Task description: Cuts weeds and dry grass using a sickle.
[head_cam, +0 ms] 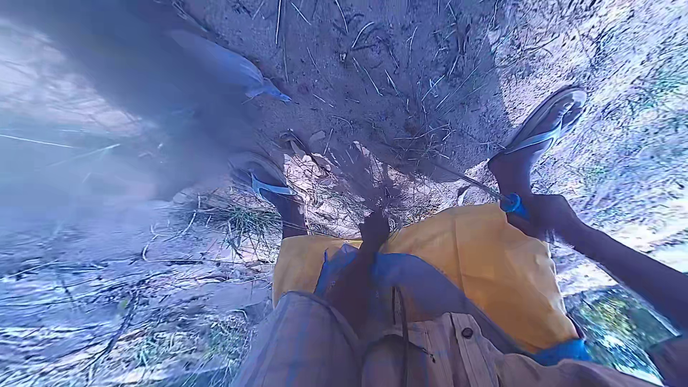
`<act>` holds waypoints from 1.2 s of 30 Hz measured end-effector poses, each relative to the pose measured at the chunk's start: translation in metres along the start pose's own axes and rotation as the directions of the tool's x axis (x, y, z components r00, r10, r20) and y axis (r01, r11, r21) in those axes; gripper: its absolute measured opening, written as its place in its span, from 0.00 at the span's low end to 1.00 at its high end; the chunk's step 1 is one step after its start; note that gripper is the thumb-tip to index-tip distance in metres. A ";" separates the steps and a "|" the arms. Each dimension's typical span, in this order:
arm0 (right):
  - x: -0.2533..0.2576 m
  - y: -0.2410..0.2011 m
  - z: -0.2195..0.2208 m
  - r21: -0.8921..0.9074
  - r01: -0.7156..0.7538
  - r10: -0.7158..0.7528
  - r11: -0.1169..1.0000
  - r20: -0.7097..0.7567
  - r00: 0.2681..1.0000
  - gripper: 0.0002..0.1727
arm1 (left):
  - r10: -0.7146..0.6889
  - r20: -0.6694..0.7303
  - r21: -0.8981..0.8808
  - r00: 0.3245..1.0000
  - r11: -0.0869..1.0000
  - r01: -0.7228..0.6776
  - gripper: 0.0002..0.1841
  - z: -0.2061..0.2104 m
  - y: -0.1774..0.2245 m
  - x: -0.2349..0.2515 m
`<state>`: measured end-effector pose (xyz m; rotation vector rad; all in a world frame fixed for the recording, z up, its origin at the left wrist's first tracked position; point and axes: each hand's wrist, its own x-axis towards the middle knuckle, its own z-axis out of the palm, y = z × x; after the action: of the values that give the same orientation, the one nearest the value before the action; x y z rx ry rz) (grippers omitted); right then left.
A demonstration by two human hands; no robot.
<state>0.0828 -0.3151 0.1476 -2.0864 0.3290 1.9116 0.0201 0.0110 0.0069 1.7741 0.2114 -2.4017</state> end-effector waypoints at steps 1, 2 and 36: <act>0.009 -0.008 -0.004 0.045 0.030 -0.026 0.999 -0.085 0.996 0.18 | 0.004 0.002 -0.004 1.000 1.000 -0.004 0.30 -0.010 0.009 -0.002; 0.020 -0.013 -0.006 0.065 0.050 -0.040 0.997 -0.143 0.989 0.19 | 0.005 -0.024 -0.009 1.000 1.000 -0.005 0.30 -0.023 0.017 -0.005; 0.035 -0.120 0.059 0.868 0.313 0.236 0.385 -0.420 0.876 0.19 | 0.510 -0.637 0.625 0.579 0.780 0.000 0.46 -0.384 0.177 -0.020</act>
<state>0.0745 -0.1813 0.1159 -1.5972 1.1516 0.6784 0.4210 -0.0851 -0.0905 2.7846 -0.7460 -1.3506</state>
